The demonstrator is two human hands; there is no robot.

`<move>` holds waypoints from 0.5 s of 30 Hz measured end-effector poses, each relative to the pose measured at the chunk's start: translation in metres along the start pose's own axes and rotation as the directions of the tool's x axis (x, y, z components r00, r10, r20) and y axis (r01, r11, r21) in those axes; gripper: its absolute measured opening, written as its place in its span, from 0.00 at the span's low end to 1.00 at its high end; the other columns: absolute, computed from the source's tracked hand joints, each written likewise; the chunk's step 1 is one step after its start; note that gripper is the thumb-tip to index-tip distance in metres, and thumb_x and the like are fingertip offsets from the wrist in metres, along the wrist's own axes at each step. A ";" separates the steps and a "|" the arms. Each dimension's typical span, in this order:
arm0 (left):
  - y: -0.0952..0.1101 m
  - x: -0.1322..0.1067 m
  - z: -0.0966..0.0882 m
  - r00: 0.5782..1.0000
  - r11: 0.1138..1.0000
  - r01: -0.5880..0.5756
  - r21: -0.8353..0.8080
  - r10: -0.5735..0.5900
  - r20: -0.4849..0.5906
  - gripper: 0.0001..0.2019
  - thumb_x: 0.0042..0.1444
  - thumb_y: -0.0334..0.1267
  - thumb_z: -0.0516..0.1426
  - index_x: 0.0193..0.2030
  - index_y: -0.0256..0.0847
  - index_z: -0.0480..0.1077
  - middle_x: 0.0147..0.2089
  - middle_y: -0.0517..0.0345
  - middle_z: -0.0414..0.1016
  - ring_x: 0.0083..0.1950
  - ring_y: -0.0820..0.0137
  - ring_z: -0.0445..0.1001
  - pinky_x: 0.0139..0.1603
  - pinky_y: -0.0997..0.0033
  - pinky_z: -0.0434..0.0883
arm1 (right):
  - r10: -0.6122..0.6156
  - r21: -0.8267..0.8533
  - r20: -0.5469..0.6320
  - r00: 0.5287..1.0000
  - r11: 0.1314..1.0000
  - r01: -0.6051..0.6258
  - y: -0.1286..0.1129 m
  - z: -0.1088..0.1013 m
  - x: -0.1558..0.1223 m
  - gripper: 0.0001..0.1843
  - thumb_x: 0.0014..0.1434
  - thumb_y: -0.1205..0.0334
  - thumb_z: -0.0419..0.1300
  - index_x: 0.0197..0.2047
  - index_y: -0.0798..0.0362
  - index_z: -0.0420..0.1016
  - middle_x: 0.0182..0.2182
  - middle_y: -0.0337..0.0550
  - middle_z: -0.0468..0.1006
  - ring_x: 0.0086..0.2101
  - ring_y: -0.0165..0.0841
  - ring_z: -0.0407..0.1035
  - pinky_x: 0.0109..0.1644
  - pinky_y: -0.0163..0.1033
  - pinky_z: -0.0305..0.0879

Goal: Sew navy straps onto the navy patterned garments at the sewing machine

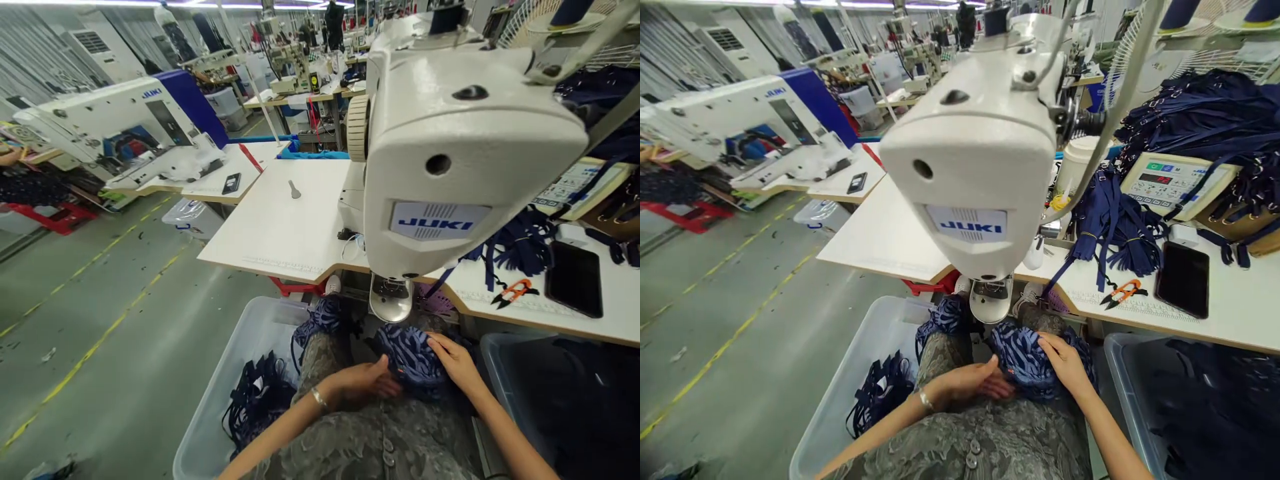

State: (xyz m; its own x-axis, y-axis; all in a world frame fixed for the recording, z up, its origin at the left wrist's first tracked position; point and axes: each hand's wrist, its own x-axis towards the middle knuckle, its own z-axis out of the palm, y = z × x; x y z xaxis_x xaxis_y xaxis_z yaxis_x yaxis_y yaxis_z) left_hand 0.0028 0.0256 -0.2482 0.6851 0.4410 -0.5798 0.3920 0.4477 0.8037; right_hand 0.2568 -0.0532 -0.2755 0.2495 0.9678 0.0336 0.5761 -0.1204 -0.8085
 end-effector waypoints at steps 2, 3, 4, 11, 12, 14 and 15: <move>0.003 0.015 0.017 0.999 0.984 -0.031 -0.175 0.037 0.035 0.31 0.67 0.58 0.40 0.42 0.34 0.73 0.39 0.48 0.77 0.41 0.65 0.78 0.45 0.60 0.74 | -0.012 -0.003 0.018 1.000 1.000 0.012 -0.010 -0.008 -0.008 0.27 0.63 0.40 0.49 0.42 0.51 0.82 0.42 0.50 0.82 0.44 0.43 0.76 0.52 0.50 0.71; 0.004 0.020 0.020 0.998 0.966 -0.054 -0.254 0.060 0.017 0.30 0.67 0.59 0.40 0.44 0.35 0.73 0.41 0.48 0.77 0.43 0.65 0.77 0.46 0.61 0.74 | -0.024 -0.006 0.036 0.999 1.000 0.024 -0.017 -0.013 -0.012 0.26 0.63 0.40 0.50 0.40 0.50 0.82 0.40 0.49 0.82 0.44 0.43 0.75 0.52 0.50 0.71; 0.007 0.025 0.020 0.997 0.944 -0.078 -0.321 0.079 -0.012 0.28 0.67 0.58 0.43 0.46 0.36 0.72 0.42 0.49 0.77 0.45 0.66 0.77 0.48 0.61 0.73 | -0.038 -0.007 0.055 0.998 0.999 0.038 -0.024 -0.019 -0.016 0.25 0.62 0.41 0.51 0.39 0.49 0.82 0.39 0.48 0.83 0.43 0.42 0.75 0.51 0.49 0.71; 0.036 0.019 -0.021 0.944 0.854 -0.266 -0.447 0.137 -0.301 0.15 0.64 0.44 0.55 0.53 0.36 0.68 0.50 0.51 0.72 0.46 0.66 0.74 0.46 0.59 0.74 | -0.084 -0.108 0.309 0.947 0.986 0.123 -0.053 -0.067 -0.021 0.15 0.63 0.48 0.55 0.41 0.43 0.81 0.40 0.41 0.82 0.41 0.39 0.75 0.47 0.41 0.72; 0.043 0.012 -0.027 0.924 0.860 -0.294 -0.416 0.144 -0.353 0.16 0.64 0.44 0.55 0.53 0.36 0.67 0.51 0.51 0.71 0.47 0.66 0.74 0.46 0.59 0.74 | -0.058 -0.144 0.311 0.949 0.984 0.107 -0.052 -0.072 -0.019 0.16 0.63 0.47 0.54 0.42 0.43 0.81 0.41 0.41 0.82 0.42 0.39 0.76 0.47 0.41 0.72; 0.059 -0.004 -0.037 0.877 0.888 -0.335 -0.315 0.172 -0.449 0.16 0.65 0.44 0.55 0.54 0.36 0.67 0.51 0.50 0.71 0.47 0.66 0.74 0.46 0.59 0.74 | -0.021 -0.206 0.329 0.944 0.974 0.093 -0.053 -0.075 -0.013 0.17 0.63 0.46 0.54 0.40 0.42 0.81 0.40 0.41 0.83 0.40 0.40 0.77 0.45 0.41 0.73; 0.067 -0.014 -0.040 0.853 0.899 -0.346 -0.268 0.183 -0.488 0.16 0.64 0.45 0.55 0.54 0.36 0.67 0.50 0.50 0.72 0.46 0.66 0.75 0.45 0.61 0.74 | -0.021 -0.225 0.333 0.943 0.969 0.101 -0.057 -0.073 -0.009 0.17 0.62 0.45 0.54 0.40 0.42 0.81 0.39 0.41 0.83 0.39 0.41 0.78 0.44 0.41 0.74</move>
State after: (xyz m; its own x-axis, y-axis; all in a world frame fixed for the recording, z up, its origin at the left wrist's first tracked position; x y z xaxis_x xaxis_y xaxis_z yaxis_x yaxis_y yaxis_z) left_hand -0.0050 0.0802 -0.1915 0.3564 0.8381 -0.4130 -0.0489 0.4582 0.8875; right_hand 0.2787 -0.0712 -0.1867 -0.0363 0.9885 -0.1471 0.7584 -0.0686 -0.6482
